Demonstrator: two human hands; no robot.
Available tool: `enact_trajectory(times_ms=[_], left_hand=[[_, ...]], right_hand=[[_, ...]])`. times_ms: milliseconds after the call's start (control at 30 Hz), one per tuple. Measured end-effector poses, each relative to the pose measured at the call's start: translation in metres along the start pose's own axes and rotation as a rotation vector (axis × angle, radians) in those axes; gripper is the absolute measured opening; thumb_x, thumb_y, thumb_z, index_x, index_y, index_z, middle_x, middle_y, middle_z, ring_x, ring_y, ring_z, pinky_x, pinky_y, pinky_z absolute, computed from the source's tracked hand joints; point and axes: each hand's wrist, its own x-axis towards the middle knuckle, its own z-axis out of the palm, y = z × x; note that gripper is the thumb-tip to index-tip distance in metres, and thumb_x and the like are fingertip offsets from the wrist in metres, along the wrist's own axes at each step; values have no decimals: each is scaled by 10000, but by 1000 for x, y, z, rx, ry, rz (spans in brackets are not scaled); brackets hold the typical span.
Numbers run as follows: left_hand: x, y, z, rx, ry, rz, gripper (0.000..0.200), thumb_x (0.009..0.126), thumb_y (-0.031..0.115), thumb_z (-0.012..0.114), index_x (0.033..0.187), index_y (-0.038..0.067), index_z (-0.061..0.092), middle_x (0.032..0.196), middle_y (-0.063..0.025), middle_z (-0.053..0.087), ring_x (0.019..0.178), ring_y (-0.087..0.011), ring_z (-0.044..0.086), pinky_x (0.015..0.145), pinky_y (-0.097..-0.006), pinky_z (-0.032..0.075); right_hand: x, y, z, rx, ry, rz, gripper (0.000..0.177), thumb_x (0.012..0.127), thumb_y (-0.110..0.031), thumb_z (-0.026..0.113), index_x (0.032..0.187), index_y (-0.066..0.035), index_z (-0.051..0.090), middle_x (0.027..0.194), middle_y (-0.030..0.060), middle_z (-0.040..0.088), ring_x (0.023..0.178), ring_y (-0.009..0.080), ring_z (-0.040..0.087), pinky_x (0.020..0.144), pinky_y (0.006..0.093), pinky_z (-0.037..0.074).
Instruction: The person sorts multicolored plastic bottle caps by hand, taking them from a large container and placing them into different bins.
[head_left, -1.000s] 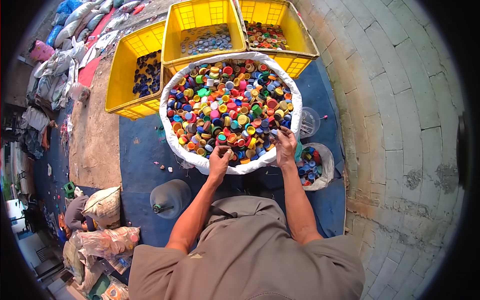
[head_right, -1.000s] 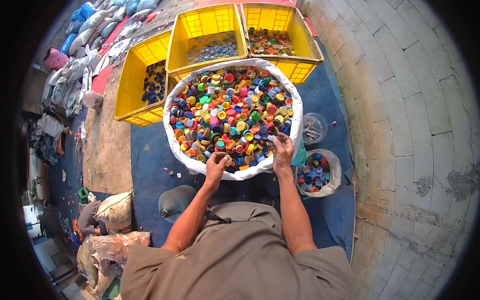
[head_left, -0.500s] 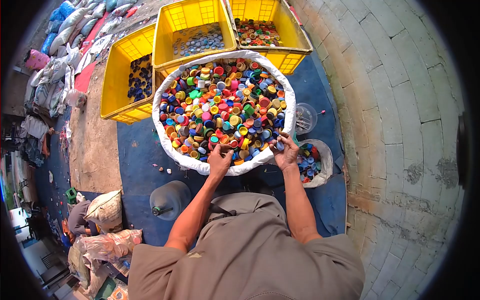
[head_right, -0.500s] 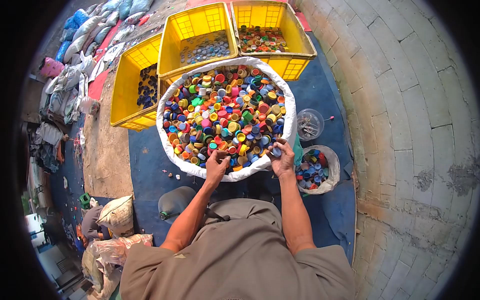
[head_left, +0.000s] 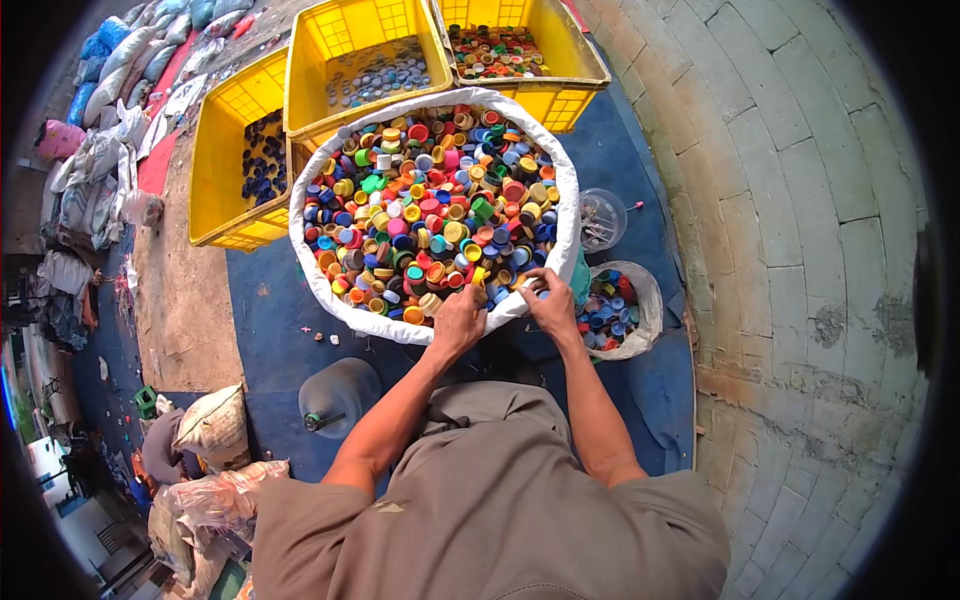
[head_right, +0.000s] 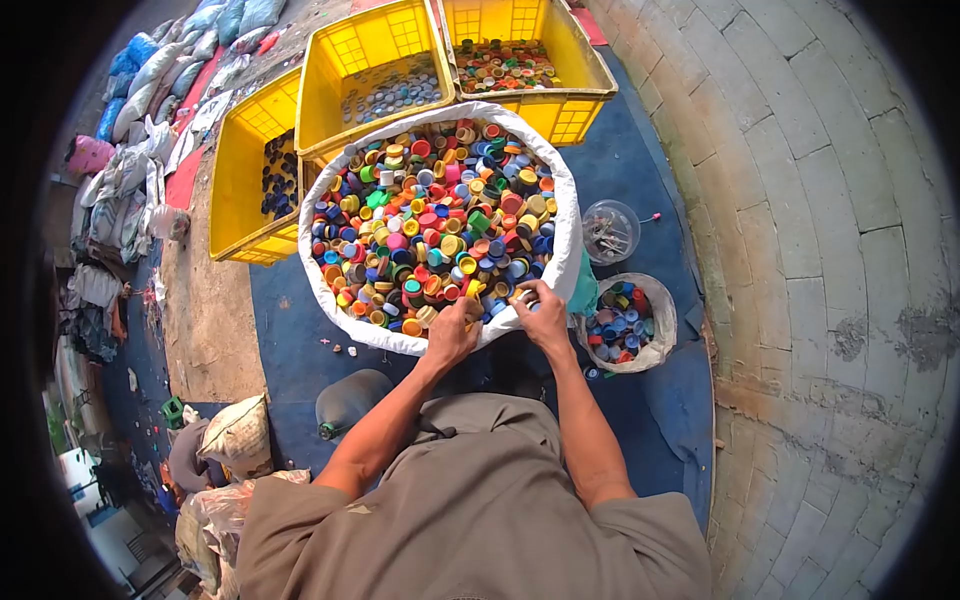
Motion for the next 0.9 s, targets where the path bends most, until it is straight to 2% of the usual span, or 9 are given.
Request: enact_trajectory(times_ms=[33,133,167,267,400,633,733,867,900], left_hand=[[-1,0,0,-21,26,28,320,756,105,665,1037,32,530,848,-149,654,829,-329,634,754,-424,497],[-5,6,-2,-34,46,-19,282,747,74,627,1014,34,546,870,-150,644,840,-335,612,761,-429,491],[-7,7,-2,-15,56,-50,281,752,84,635,1017,30,556,876,-159,642,834,-339,612,763,-430,491],[-14,-3,1,-30,47,-97,294,761,93,638,1036,26,560,884,-170,639,825,-344,611,753,-434,490],[-19,-6,0,-25,87,-123,300,771,109,650,1047,31,561,843,-189,625,803,-352,608,728,-444,486],[-19,-2,5,-16,95,-97,291,786,112,672,1042,32,558,848,-158,656,821,-325,635,746,-413,494],[-13,7,3,-11,46,-57,279,795,100,668,1041,30,555,881,-144,678,841,-311,651,765,-396,499],[2,3,12,-72,17,-14,264,808,91,646,1047,31,554,921,-149,679,892,-314,649,784,-396,499],[6,4,11,8,-23,-59,358,800,90,640,1134,23,529,995,-180,662,942,-344,632,817,-411,494]], right_hand=[[2,-6,-2,-159,-116,14,342,747,-132,708,1065,-66,601,781,115,664,701,237,630,631,377,480],[10,-12,6,-574,-185,-381,351,728,-94,690,1069,-79,609,795,111,662,776,282,633,681,394,485],[15,-9,14,-699,-284,-344,369,722,-77,665,1087,-98,609,811,106,663,820,296,625,705,430,455],[25,-21,18,-800,-417,-395,371,743,-52,616,1107,-120,604,814,107,658,805,296,626,686,424,427],[32,-18,25,-855,-457,-352,265,764,-45,579,1024,-80,544,759,118,624,779,299,616,673,418,400],[29,8,22,-700,-361,-487,200,766,-61,594,949,-83,514,700,120,610,706,309,618,641,431,409],[35,19,22,-496,-279,-441,252,755,-104,665,959,-72,519,728,122,623,702,335,618,624,423,433],[36,4,13,-149,-157,-220,243,761,-57,627,981,-23,530,745,143,636,686,311,646,640,387,507],[37,0,10,-140,-168,-118,273,759,-49,609,1021,-7,542,739,142,629,694,289,652,652,369,521]])
